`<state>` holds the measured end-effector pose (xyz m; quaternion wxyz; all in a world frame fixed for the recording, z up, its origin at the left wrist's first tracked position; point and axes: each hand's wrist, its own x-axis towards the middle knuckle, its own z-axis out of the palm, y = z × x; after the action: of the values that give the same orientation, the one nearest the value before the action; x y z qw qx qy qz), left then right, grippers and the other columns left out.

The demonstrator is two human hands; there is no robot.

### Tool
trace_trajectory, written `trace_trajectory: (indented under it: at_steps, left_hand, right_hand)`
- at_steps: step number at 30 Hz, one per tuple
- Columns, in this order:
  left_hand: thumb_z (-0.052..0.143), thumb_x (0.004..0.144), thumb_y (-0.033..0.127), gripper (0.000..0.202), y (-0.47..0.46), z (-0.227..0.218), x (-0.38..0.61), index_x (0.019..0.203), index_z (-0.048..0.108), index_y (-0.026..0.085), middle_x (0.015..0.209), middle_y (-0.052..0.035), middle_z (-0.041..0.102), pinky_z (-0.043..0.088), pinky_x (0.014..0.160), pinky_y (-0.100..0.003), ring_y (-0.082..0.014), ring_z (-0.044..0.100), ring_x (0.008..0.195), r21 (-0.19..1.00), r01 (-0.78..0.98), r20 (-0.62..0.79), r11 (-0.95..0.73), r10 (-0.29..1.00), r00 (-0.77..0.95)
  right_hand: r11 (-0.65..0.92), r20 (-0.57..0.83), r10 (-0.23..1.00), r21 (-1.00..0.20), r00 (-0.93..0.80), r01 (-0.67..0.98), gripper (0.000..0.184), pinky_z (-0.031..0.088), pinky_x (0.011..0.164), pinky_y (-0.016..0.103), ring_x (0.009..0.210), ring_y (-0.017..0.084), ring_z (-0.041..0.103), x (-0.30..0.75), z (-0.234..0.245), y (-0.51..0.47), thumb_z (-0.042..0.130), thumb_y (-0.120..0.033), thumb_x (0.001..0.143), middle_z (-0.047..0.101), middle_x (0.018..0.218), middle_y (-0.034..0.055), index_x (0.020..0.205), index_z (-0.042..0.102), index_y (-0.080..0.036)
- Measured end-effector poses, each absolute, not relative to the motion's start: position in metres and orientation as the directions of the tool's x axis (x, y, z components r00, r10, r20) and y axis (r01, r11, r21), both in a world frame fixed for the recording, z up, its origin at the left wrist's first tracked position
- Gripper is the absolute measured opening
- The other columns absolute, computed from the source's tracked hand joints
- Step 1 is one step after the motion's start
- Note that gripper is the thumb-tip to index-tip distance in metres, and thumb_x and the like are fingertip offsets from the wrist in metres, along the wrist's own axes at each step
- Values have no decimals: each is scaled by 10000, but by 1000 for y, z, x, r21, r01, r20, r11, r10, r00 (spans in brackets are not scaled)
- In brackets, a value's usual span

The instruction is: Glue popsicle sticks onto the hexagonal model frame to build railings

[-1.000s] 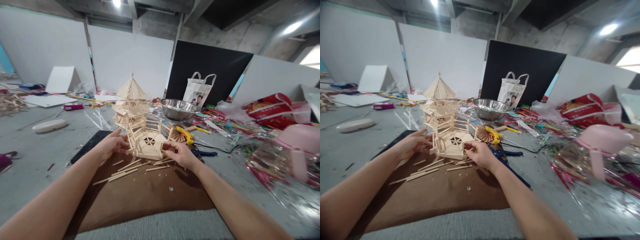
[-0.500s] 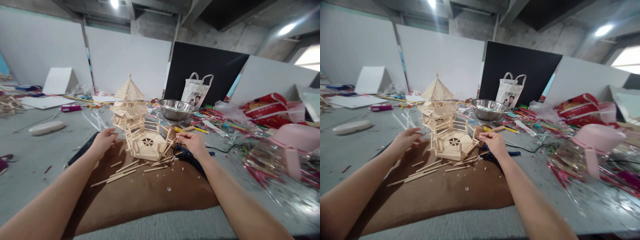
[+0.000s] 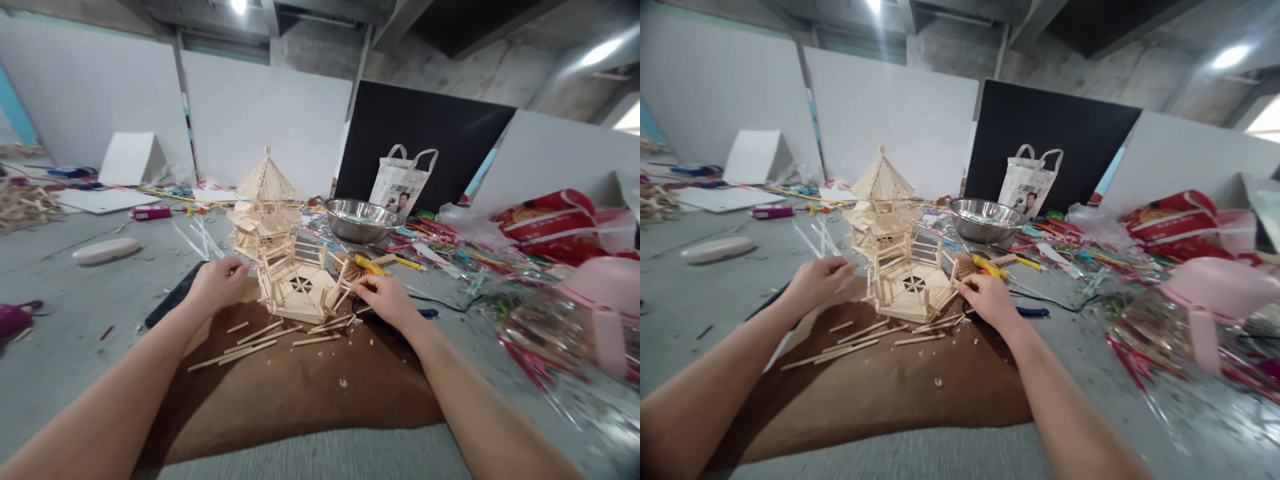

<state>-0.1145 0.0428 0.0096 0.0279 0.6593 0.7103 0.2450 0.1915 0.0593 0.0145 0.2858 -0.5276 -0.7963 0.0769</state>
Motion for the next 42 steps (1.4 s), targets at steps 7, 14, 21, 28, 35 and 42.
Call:
trace_trajectory:
  at_steps: [7,14,21,28,35,42]
  left_hand:
    - [391,715,354,243,47,2,-121,714,588,211,670,-38,604,311,535,-238,-175,520,624,368,929,207,-32,977,-49]
    - [511,601,259,102,42,7,-131,595,598,205,611,-30,599,329,530,-243,-164,507,560,367,924,2,-103,994,110]
    - [549,576,299,155,26,20,-114,666,636,207,669,-33,619,331,515,-242,-176,518,594,317,927,-182,-203,946,270]
    - [483,623,239,153,26,22,-109,651,626,193,663,-27,618,335,532,-237,-161,520,599,365,894,-111,-260,941,319]
    - [482,664,261,181,38,15,-105,761,592,155,531,10,522,319,438,-207,-90,432,429,797,603,107,-24,989,-101]
    - [554,662,215,267,37,8,-88,917,515,146,508,44,479,237,330,-154,-34,353,316,987,10,-160,160,986,-38]
  right_hand:
    - [614,253,789,-327,-560,718,380,281,444,212,430,84,436,187,22,43,440,-424,760,509,438,-19,530,605,-171]
    - [720,122,685,-261,-718,643,271,342,540,196,581,109,556,164,23,20,461,-378,761,648,620,12,700,662,-206]
    - [672,-31,738,-70,-675,738,195,366,565,231,687,172,608,155,11,21,485,-307,739,681,757,18,815,661,-272]
    - [658,-33,753,12,-658,753,206,362,541,240,653,181,604,153,7,21,459,-299,753,670,721,46,804,652,-248]
    - [632,-77,774,33,-628,774,214,370,551,241,692,193,604,152,5,24,434,-312,764,660,747,57,809,624,-225]
    - [616,-126,786,71,-606,784,255,385,597,250,724,187,597,150,8,23,373,-325,791,651,778,54,839,604,-228]
